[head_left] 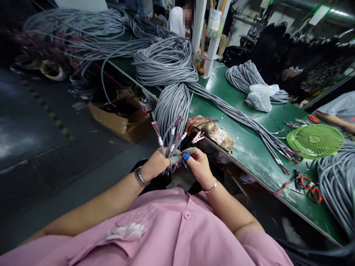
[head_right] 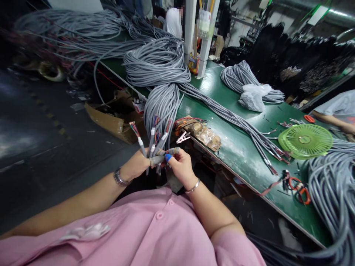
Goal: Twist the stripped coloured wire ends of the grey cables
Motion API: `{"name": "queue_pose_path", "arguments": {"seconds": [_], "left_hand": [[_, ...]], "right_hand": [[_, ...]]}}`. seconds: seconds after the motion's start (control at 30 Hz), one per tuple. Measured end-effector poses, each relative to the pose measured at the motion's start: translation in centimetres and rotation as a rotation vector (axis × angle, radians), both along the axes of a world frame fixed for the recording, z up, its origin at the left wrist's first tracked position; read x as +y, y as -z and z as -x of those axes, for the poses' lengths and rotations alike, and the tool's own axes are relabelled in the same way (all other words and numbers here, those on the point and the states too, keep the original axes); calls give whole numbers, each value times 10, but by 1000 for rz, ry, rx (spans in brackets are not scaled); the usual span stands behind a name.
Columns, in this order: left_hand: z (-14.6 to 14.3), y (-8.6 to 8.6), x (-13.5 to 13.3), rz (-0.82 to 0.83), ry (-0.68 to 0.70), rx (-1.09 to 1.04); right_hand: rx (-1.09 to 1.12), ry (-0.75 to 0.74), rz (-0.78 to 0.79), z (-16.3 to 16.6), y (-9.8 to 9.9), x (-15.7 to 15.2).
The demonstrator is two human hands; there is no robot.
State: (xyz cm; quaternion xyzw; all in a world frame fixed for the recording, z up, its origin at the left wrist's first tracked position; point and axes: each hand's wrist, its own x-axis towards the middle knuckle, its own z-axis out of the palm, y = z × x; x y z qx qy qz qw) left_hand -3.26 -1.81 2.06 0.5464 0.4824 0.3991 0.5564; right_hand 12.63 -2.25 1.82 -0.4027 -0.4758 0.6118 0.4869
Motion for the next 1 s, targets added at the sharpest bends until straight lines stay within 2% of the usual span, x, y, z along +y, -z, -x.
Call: {"name": "queue_pose_path", "arguments": {"seconds": [0.1, 0.17, 0.33, 0.53, 0.63, 0.83, 1.0], "left_hand": [[3, -3, 1, -14, 69, 68], [2, -3, 1, -10, 55, 68], [-6, 0, 0, 44, -101, -132], [-13, 1, 4, 170, -197, -348], [-14, 2, 5, 197, -192, -406], [-15, 4, 5, 199, -160, -302], [-16, 4, 5, 194, -112, -227]], "right_hand": [[-19, 41, -1, -1, 1, 1], [-30, 71, -7, -3, 1, 2], [-32, 113, 28, -6, 2, 3], [-14, 105, 14, -6, 5, 2], [15, 83, 18, -7, 3, 5], [64, 21, 74, -3, -8, 15], [87, 55, 126, -1, 0, 17]]}}
